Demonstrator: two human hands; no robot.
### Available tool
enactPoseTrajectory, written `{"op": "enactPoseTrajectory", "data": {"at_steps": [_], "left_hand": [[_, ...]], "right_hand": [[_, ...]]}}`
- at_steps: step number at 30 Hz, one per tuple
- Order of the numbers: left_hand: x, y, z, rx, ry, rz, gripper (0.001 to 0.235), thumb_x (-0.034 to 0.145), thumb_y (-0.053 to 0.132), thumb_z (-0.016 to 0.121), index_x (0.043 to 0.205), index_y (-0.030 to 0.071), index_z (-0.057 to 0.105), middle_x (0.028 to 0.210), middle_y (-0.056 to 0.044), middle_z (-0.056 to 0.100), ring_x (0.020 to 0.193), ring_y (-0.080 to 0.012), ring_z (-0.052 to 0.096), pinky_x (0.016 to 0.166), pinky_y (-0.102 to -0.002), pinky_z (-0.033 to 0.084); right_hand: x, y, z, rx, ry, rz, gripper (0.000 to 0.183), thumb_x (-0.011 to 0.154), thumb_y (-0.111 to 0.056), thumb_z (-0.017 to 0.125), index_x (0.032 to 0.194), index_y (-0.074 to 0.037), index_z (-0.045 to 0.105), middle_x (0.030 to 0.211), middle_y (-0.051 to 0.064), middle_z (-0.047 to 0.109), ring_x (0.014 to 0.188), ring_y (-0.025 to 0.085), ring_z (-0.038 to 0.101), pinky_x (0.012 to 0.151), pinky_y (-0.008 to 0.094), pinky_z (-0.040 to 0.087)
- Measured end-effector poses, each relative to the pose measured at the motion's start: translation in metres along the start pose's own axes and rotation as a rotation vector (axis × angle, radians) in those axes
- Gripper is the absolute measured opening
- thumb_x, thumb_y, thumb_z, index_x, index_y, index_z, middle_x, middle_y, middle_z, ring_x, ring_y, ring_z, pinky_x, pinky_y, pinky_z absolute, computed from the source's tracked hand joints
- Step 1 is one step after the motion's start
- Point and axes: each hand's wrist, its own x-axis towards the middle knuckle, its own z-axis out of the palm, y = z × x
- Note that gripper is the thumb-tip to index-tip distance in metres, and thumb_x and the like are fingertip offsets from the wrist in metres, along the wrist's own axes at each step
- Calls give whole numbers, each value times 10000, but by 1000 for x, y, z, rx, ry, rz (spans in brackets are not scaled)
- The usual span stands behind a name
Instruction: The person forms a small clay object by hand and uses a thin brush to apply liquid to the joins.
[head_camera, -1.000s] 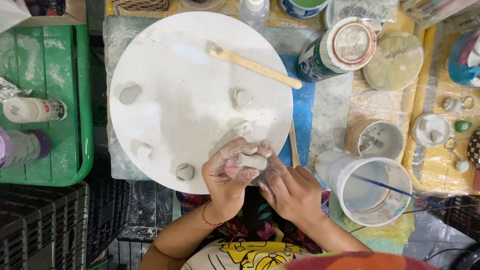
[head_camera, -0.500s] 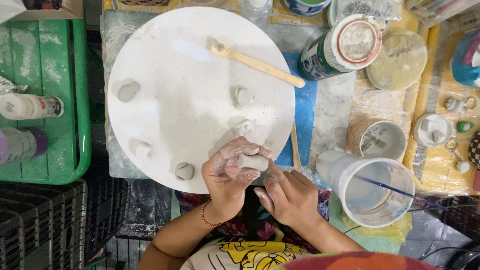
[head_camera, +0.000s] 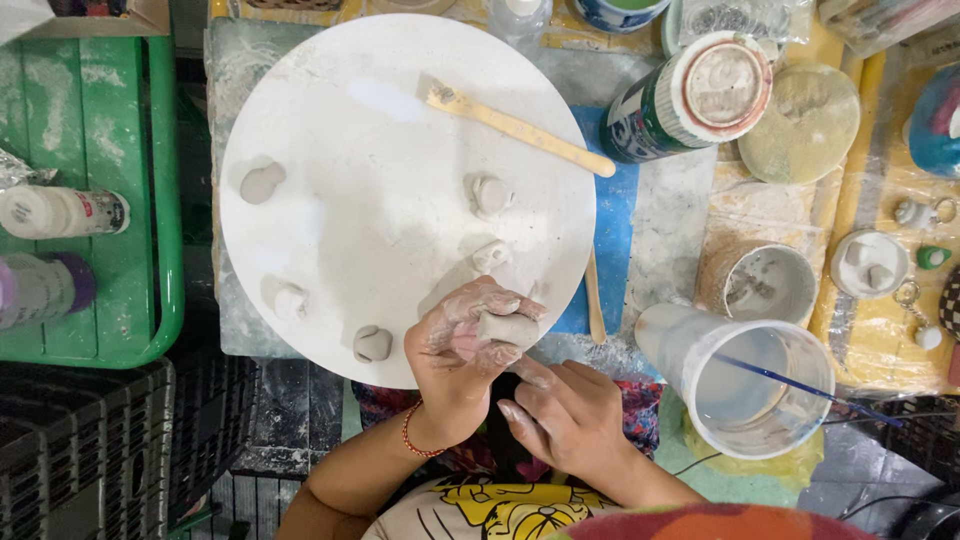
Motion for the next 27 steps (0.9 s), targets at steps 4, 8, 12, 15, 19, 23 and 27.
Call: {"op": "enactPoseTrajectory", "data": {"at_steps": [4, 8, 12, 15, 19, 23, 27], "left_hand": [[3, 1, 2, -78, -25, 1, 340, 963, -7, 735, 1273, -56, 606, 1204, -186, 680, 1108, -275, 711, 971, -396, 605], [6, 7, 5, -87, -80, 28, 350, 949, -2, 772, 1260, -42, 617, 1203, -175, 676, 1125, -275, 701, 950, -384, 602], [11, 13, 6, -18, -130, 88, 318, 921, 45, 809, 1180, -29, 639, 1180, -177, 699, 1120, -268, 707, 928, -370, 601], [14, 19, 4, 103, -164, 103, 250, 913, 74, 811, 1106, -14, 679, 1113, -200, 739, 1028, -234, 702, 905, -346, 565], [15, 19, 5, 58, -175, 82, 243, 899, 86, 814, 1088, 0, 688, 1150, -201, 745, 1001, -226, 703, 883, -344, 568], [15, 17, 7, 19, -183, 75, 269, 881, 41, 816, 1113, -16, 691, 1140, -184, 739, 1018, -235, 723, 872, -349, 593], [16, 18, 13, -61, -161, 58, 318, 863, -29, 802, 1157, -34, 680, 1154, -174, 711, 1101, -265, 720, 956, -419, 620]], "right_hand": [[3, -2, 10, 40, 228, 86, 337, 857, -77, 855, 963, -86, 535, 1068, 125, 713, 689, 246, 688, 578, 339, 522], [3, -7, -2, 82, 252, 145, 318, 862, -14, 829, 1056, -32, 578, 943, 111, 711, 707, 244, 708, 594, 336, 541], [1, -8, -4, 127, 221, 199, 271, 830, -26, 836, 988, -31, 617, 749, 78, 640, 589, 228, 610, 534, 348, 467], [1, -9, -2, 167, 194, 215, 216, 843, -15, 793, 939, -47, 603, 745, 92, 621, 641, 250, 627, 582, 354, 493], [1, -13, -9, 203, 170, 226, 108, 892, 28, 691, 930, -43, 618, 801, 96, 665, 710, 248, 684, 649, 343, 545], [1, -17, -8, 163, 254, 203, 164, 961, -48, 726, 1041, 34, 609, 1025, 167, 707, 869, 283, 745, 760, 335, 598], [-16, -25, -31, 158, 144, 116, 273, 885, -170, 812, 1064, -52, 644, 1119, 141, 731, 937, 260, 764, 802, 350, 614]]}}
